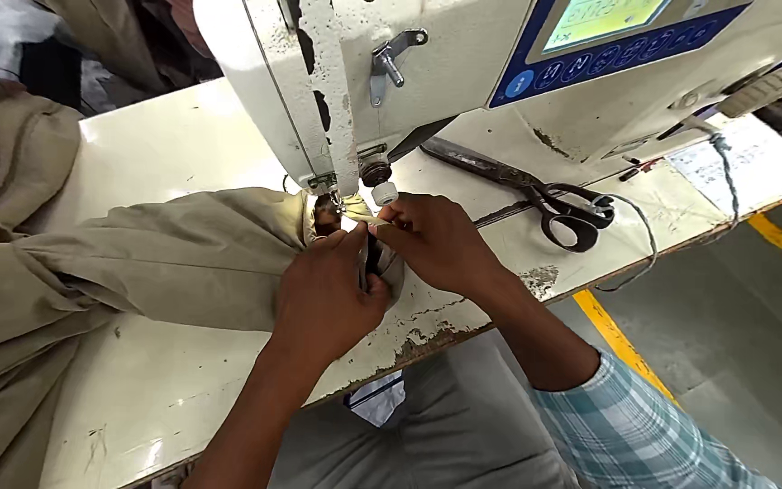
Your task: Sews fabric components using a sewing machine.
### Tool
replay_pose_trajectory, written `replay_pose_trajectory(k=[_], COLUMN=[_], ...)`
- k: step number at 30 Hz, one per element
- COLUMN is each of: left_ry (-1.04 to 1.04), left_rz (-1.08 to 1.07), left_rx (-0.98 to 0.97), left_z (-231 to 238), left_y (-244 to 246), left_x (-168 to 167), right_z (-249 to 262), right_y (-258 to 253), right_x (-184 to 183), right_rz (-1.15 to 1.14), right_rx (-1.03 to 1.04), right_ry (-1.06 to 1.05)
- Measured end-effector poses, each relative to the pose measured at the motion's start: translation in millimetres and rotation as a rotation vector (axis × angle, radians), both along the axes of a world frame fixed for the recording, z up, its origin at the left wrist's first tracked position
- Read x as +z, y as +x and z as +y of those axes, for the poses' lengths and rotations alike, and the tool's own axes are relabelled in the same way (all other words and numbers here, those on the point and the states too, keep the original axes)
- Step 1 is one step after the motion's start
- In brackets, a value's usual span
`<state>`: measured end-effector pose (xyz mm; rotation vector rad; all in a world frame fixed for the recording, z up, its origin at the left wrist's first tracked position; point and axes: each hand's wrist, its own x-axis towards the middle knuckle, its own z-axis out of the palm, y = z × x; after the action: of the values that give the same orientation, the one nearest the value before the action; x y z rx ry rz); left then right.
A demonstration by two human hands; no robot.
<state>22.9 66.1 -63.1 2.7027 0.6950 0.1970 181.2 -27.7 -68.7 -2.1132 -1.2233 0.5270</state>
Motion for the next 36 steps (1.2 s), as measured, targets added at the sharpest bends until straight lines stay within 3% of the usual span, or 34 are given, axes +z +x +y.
replay_pose_trajectory(k=[4,6,12,18,21,27,36], left_ry=[-0.169,-0.298,-0.446,-0.463,-0.422,-0.325,-0.248], left_rz=[0.137,0.173,0.194,0.208,0.224,0.228,0.167], left_rx=[-0.059,-0.075,-0.110,-0.110,-0.102,-0.090,-0.007], left_z=[15,25,39,43,37,27,17], left_y=[7,9,11,14,16,17,15], left_x=[15,23,28,31,34,32,19], right_z=[-6,-21,-43,-9,-14,-26,-32], right_y=[-8,-6,-4,2,-4,-6,-26], right_x=[-4,0,-10,-16,-28,-35,-42], right_rz=[-0.148,-0.281,-0.465,-0.513,-0.433,-0.328,-0.107], right_rx=[0.007,0.114,0.494,0.657,0.595,0.520,0.380], right_ry=[0.222,0.346,0.222,0.369,0.447,0.354,0.420])
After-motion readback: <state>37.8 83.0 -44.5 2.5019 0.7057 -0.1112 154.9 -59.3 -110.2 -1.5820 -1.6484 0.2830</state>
